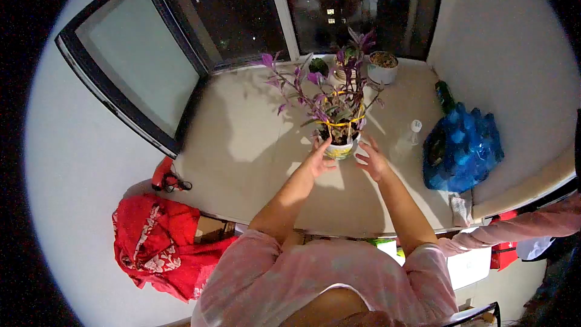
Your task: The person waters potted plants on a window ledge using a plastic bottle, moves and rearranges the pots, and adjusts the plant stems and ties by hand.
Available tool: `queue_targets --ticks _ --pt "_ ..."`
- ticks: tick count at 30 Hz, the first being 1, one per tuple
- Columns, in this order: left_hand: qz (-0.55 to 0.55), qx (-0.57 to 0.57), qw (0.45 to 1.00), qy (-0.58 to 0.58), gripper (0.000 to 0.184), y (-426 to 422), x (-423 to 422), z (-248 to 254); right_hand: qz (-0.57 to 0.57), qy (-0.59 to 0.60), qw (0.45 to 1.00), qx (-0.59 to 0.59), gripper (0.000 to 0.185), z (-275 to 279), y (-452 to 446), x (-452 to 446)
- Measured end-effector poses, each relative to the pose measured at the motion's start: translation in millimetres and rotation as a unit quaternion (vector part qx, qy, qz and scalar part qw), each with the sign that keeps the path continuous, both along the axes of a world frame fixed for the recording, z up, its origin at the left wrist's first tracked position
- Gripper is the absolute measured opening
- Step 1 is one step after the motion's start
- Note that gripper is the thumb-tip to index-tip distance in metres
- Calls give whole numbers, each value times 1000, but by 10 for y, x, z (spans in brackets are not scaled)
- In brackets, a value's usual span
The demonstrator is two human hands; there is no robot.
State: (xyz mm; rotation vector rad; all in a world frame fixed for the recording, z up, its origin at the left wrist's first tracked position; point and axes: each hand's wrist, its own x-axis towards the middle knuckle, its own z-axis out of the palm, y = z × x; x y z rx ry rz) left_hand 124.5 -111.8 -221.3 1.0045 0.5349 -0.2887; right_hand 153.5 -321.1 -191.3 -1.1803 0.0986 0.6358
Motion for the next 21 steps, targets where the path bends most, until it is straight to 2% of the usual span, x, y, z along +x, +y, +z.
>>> queue_targets --ticks 5,10,12,13,14,17,21 --pt "5 -12 1000 -8 95 29 10 -66 21 -5 1000 9 87 -200 217 176" --pt "18 29 999 -17 90 17 -14 -14 17 21 1000 -4 88 -181 223 238" --pt "5 34 998 -48 93 100 53 -209 30 -6 999 -14 88 -396 219 343" --pt "-2 37 997 -64 95 126 76 -272 36 -19 999 -19 89 -321 230 341" --pt "17 44 997 -54 92 139 109 -336 7 27 999 -40 89 -253 233 306" --pt "-28 60 995 -69 88 191 161 -123 11 7 1000 15 90 -326 281 389" --pt "8 115 992 -44 78 285 534 10 -66 13 998 2 88 -122 473 530"
